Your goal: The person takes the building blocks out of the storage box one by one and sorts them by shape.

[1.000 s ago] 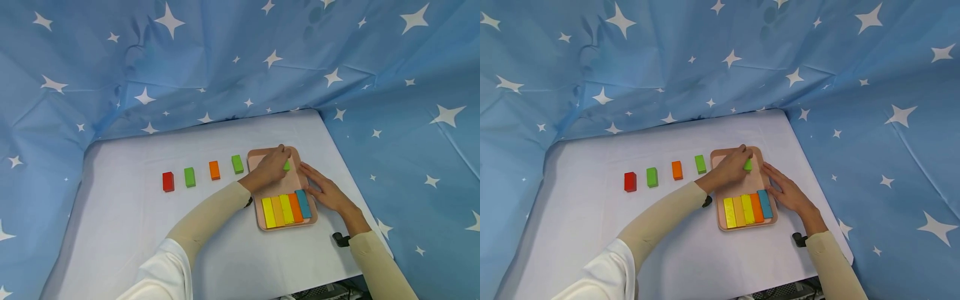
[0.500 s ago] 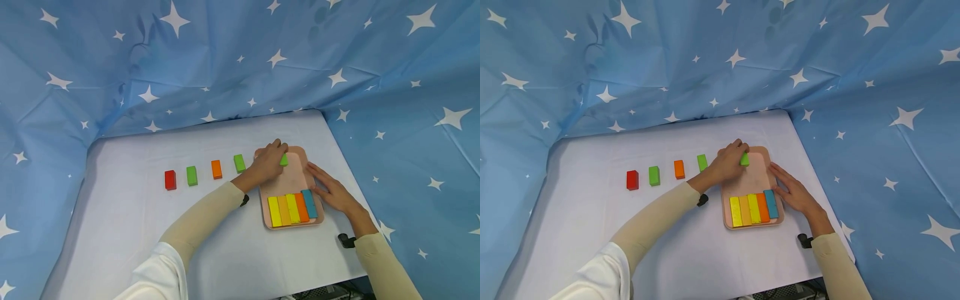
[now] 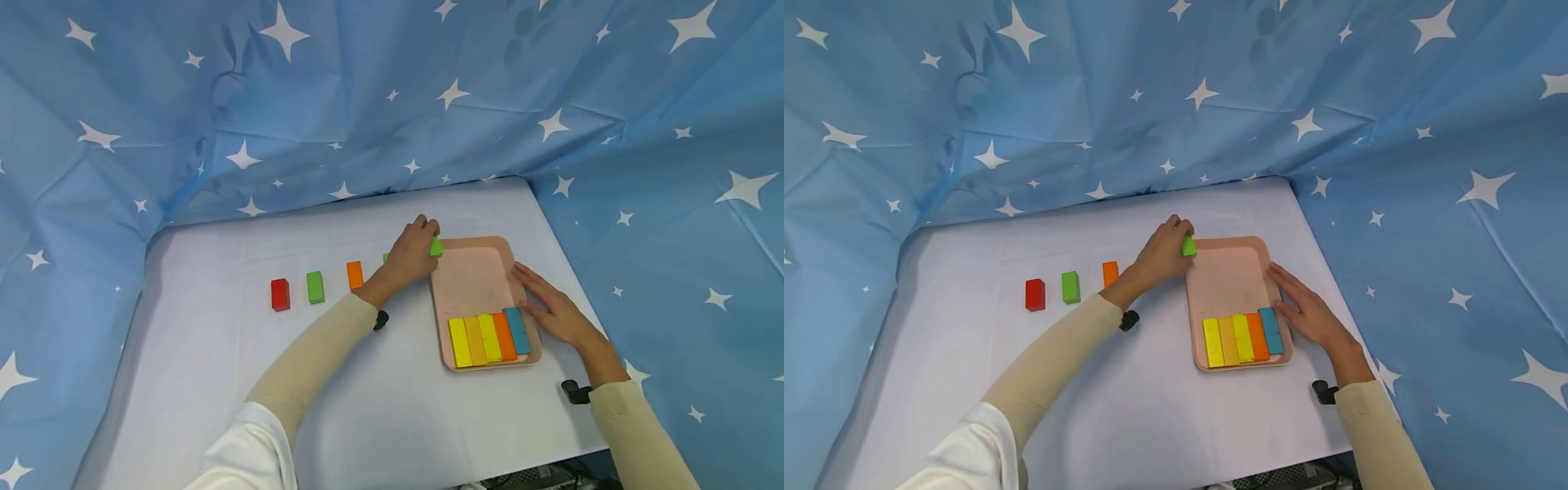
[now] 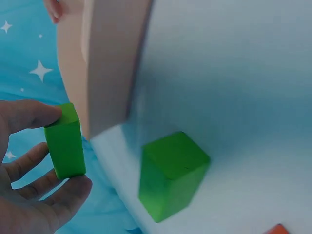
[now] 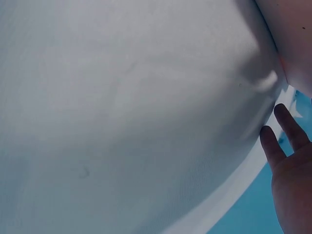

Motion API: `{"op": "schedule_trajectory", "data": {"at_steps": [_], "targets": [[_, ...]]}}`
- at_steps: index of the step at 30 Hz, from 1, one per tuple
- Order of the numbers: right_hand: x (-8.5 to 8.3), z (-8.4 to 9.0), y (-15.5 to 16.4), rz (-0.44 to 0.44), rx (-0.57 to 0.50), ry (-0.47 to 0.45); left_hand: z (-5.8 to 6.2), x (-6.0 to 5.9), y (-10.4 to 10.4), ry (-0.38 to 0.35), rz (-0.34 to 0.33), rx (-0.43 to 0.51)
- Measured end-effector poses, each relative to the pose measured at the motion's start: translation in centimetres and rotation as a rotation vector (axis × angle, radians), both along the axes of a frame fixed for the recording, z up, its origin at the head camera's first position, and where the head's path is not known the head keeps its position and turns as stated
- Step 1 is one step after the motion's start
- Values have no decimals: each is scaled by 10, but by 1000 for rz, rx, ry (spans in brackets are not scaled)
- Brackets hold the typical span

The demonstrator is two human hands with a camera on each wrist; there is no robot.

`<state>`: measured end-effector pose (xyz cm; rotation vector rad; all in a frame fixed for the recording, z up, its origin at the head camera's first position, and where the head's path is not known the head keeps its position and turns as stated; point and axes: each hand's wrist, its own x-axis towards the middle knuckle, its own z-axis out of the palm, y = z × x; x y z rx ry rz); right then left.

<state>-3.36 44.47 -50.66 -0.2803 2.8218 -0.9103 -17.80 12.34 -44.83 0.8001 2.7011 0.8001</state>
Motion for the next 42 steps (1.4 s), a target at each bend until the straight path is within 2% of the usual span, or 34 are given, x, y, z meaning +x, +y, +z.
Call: {"op": "schedule_trajectory", "data": {"at_steps": [6, 14, 22, 26, 31, 42], "targets": [[1, 1, 5, 5, -7, 16, -10, -2, -7, -34, 47, 19], [1, 1, 9, -8, -9, 4, -12, -4, -10, -38, 83, -12], [1, -2, 11, -11, -22, 14, -27, -2, -8, -46, 41, -102], [2, -2, 12, -6, -26, 20, -34, 0, -7, -47, 26, -112], [1, -2, 11, -4, -19, 10, -36, 3, -7, -43, 29, -96], [0, 1, 12, 0, -24, -7, -34, 7, -1, -33, 17, -124]]}}
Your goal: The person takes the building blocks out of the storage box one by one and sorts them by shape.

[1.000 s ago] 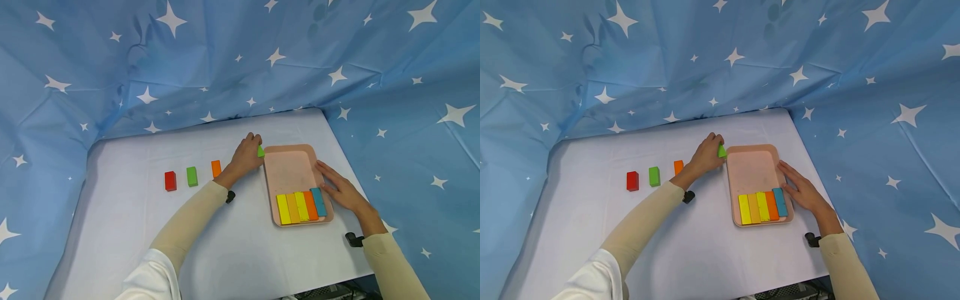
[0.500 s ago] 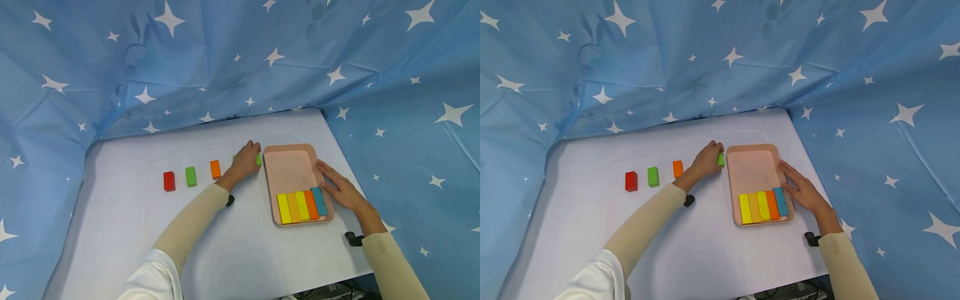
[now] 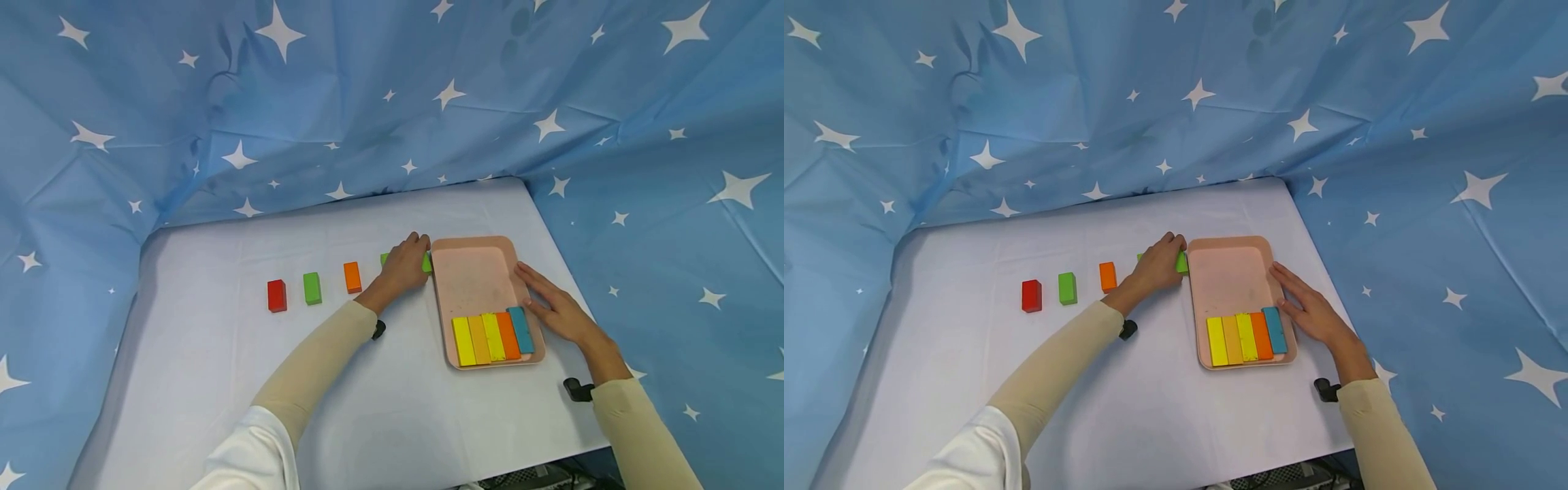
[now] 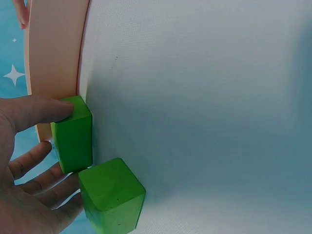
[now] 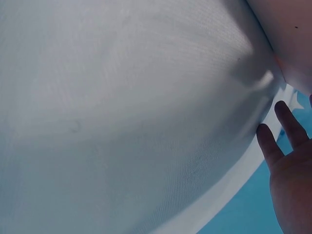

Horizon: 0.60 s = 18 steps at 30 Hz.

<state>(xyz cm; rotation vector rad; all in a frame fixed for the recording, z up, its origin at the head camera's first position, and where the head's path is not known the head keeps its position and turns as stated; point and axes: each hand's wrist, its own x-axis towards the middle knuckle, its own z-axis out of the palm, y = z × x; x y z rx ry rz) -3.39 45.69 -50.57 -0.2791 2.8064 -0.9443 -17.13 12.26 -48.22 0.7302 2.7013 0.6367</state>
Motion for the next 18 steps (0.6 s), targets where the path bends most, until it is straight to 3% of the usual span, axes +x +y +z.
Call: {"op": "schedule_trajectory", "data": {"at_steps": [10, 15, 18], "targets": [[3, -1, 0, -3, 7, -23, -3, 6, 0, -6, -1, 5], [-4, 0, 2, -3, 12, -12, 16, 11, 6, 48, 1, 53], [-4, 1, 2, -10, 12, -23, 29, 20, 17, 56, -46, 78]]}}
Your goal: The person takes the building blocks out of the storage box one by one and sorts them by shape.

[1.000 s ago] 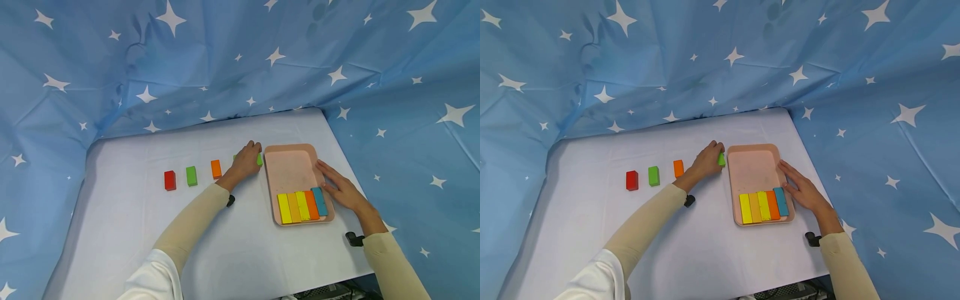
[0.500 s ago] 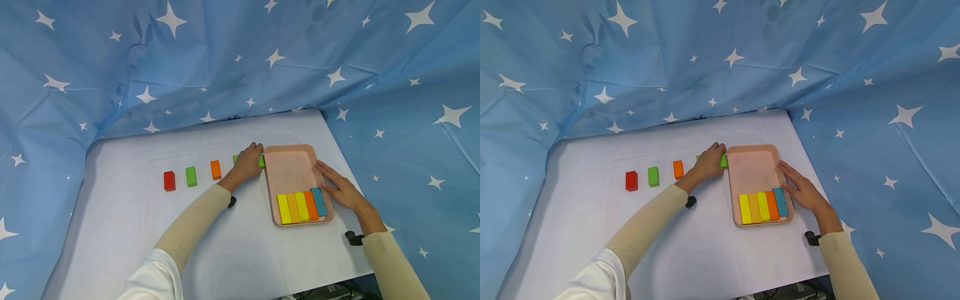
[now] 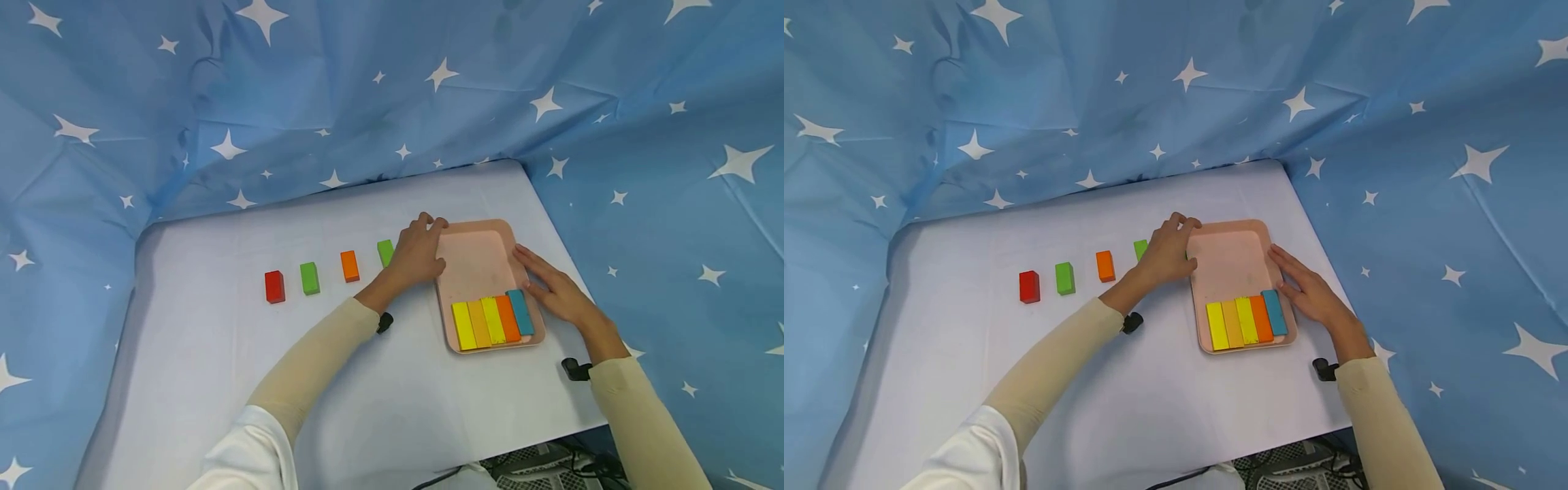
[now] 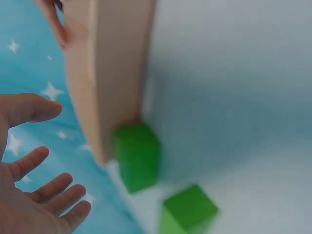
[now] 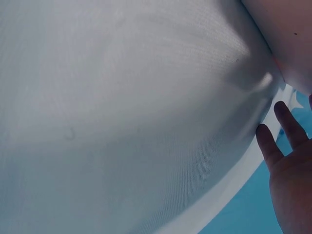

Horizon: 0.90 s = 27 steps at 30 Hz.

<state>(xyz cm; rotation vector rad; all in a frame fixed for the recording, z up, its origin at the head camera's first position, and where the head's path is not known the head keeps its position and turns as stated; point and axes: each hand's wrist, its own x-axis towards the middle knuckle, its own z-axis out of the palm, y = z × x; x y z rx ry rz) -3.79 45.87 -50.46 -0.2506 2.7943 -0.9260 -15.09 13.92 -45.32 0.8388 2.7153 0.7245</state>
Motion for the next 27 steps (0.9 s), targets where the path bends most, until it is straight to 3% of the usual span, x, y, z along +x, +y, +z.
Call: {"op": "schedule_trajectory", "data": {"at_steps": [4, 9, 14, 23, 27], "targets": [[3, 2, -2, -4, 7, -10, 9, 17, 14, -23, -79, 0], [6, 1, -2, -5, 19, -9, 9, 39, 25, -87, -159, -15], [3, 2, -1, -19, 17, -14, 11, 54, 28, -126, -211, -44], [-4, 10, -3, -5, 19, 0, 1, 74, 30, -162, -256, -128], [-2, 9, -3, -7, 33, -9, -5, 88, 32, -130, -275, -204]]}}
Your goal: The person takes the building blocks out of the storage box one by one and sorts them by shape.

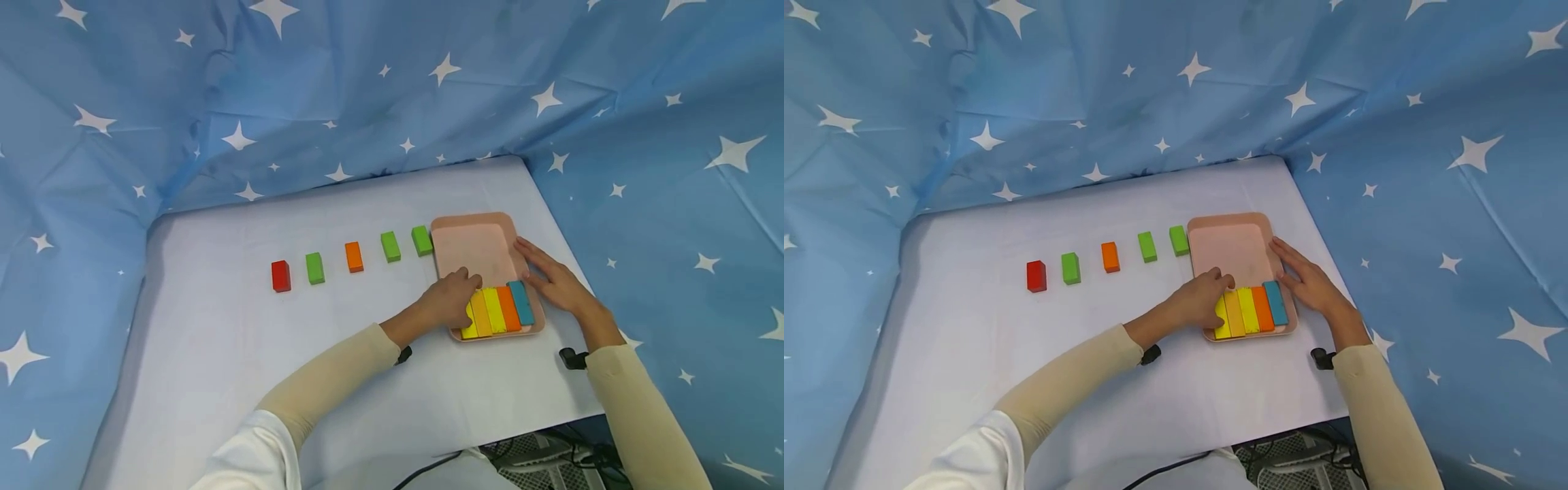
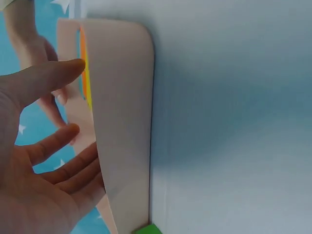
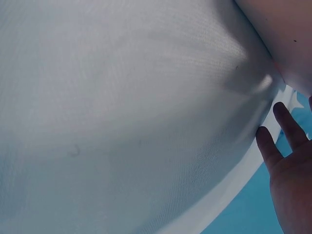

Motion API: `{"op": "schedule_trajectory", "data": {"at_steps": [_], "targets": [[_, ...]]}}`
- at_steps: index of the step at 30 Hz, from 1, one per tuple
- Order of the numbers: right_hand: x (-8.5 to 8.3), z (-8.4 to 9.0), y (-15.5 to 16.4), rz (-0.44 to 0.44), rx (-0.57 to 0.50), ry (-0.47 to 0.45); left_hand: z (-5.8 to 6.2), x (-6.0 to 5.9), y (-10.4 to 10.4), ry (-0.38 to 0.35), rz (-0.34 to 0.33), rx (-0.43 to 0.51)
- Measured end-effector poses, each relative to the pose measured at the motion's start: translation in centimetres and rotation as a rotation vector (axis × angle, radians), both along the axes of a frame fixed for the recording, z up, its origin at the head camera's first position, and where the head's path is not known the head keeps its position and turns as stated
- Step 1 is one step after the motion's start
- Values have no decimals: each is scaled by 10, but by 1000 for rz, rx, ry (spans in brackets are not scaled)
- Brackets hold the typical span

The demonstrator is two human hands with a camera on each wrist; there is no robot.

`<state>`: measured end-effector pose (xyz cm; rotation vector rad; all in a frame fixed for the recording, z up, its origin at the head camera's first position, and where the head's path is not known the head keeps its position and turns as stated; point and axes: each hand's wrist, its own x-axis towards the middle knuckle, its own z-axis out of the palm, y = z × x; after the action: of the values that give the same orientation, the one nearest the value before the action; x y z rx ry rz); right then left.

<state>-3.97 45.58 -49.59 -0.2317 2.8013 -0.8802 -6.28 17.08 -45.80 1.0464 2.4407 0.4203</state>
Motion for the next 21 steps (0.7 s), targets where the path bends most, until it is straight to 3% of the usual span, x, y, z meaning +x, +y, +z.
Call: {"op": "schedule_trajectory", "data": {"at_steps": [9, 21], "targets": [[3, -3, 0, 0, 0, 4, -10, 15, 6, 122, -52, -108], [3, -1, -1, 11, -10, 21, -10, 19, 5, 178, -67, -150]]}}
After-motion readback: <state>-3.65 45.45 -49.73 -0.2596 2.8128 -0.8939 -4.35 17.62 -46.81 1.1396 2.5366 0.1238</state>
